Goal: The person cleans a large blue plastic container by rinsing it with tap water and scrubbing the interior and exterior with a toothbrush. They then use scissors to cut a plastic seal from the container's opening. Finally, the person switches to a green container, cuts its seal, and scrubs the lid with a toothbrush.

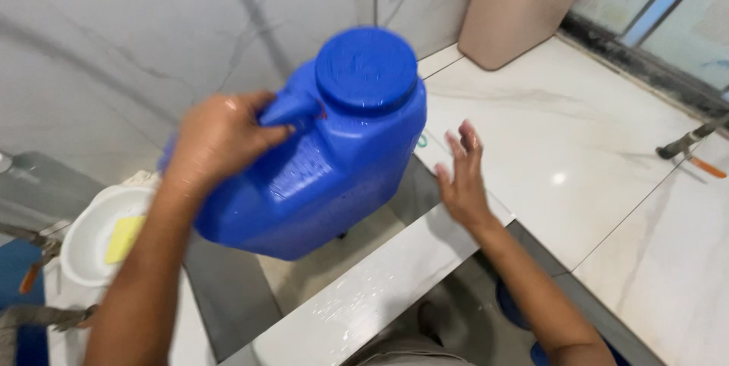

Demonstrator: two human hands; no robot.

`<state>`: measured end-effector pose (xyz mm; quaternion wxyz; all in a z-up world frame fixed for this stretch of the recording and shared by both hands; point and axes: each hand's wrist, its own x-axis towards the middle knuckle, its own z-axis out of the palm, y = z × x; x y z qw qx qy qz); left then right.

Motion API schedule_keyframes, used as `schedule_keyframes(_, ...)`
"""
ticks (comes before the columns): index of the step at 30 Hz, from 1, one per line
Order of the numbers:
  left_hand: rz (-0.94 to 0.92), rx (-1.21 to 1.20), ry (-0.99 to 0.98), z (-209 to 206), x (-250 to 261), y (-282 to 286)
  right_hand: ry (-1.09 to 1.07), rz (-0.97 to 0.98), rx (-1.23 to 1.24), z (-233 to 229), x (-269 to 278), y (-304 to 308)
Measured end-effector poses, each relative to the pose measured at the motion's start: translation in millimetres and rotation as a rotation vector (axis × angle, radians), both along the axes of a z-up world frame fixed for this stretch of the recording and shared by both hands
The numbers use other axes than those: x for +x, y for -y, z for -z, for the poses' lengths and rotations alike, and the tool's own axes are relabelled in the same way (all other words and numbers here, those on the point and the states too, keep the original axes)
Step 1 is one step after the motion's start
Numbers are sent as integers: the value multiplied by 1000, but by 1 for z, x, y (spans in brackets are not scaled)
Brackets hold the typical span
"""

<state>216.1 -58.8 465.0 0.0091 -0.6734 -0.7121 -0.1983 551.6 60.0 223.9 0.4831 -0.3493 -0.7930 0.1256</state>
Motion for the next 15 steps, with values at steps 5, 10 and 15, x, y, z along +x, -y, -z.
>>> schedule_keyframes(5,111,138,-84,-76,77,-80,111,-179,505,41,-6,-5)
schedule_keyframes(10,255,251,-6,-22,180,-262,201,-9,343,80,-3,-35)
schedule_keyframes(15,266,294,59,39,317,-424,245,417,223,115,52,-137)
